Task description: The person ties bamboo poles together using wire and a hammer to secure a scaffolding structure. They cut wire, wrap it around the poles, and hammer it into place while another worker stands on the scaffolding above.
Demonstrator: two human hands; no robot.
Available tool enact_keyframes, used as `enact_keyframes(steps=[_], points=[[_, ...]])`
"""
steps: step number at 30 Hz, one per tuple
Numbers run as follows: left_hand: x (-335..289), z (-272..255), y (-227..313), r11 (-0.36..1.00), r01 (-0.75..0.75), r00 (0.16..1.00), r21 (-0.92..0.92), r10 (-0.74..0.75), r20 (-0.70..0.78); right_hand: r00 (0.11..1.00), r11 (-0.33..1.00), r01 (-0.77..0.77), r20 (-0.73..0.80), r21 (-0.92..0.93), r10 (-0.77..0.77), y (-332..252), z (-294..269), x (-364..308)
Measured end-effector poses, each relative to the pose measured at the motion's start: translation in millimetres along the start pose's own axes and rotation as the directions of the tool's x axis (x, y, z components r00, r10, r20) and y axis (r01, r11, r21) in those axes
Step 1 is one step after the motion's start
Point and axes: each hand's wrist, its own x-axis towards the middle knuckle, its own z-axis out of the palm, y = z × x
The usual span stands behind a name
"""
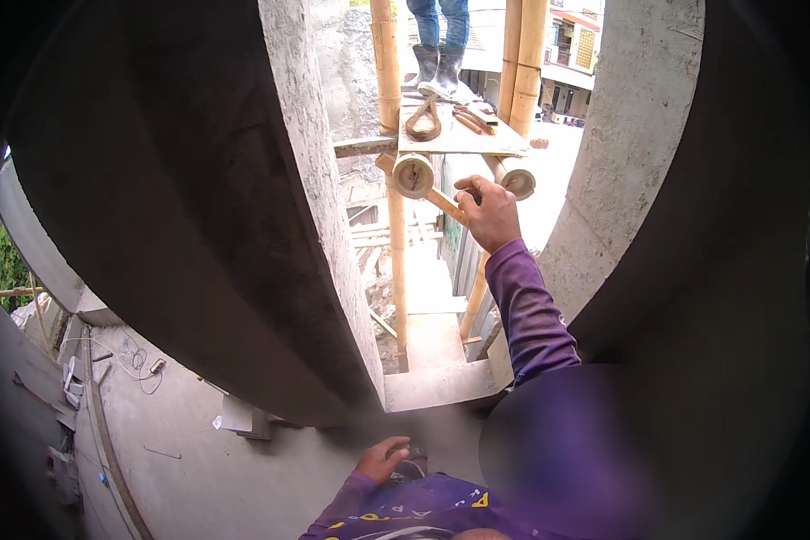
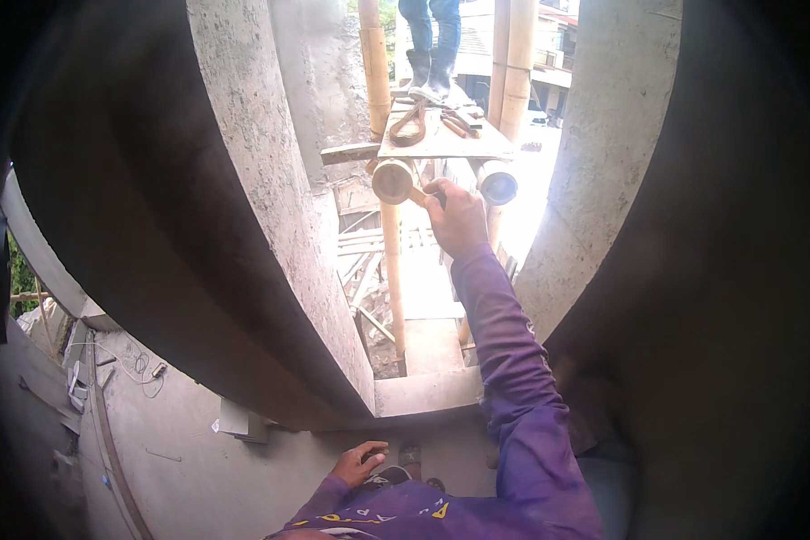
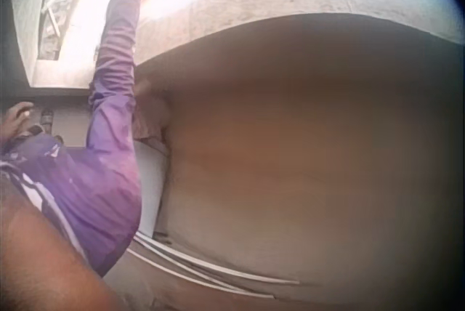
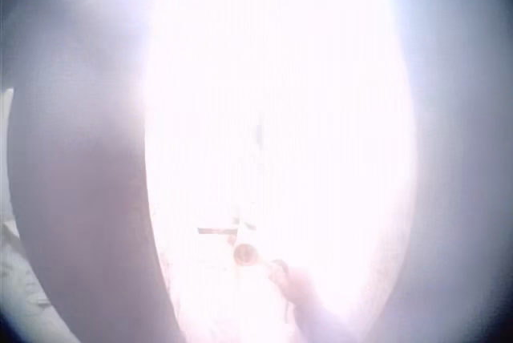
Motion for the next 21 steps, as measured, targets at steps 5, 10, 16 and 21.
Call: enact_keyframes(steps=[5, 10, 16, 21], points=[[76, -30, 43, 0.963, -0.259, 0.963, 0.077, 0.251, 0.098, 0.996, 0.935, 0.074, 0.069, -0.345, -0.054, 18, 53, 111], [109, -44, 108, 0.947, -0.31, 0.929, -0.081, 0.32, 0.186, 0.984, 0.79, 0.176, 0.114, -0.587, -0.135, 52, 92, 174], [115, -49, 157, 0.939, -0.34, 0.908, -0.058, 0.344, 0.241, 0.948, 0.745, 0.199, 0.318, -0.637, 0.018, 73, 121, 204], [130, -44, 162, 0.925, -0.379, 0.884, -0.024, 0.37, 0.285, 0.922, 0.775, 0.29, 0.382, -0.561, -0.068, 102, 117, 229]])
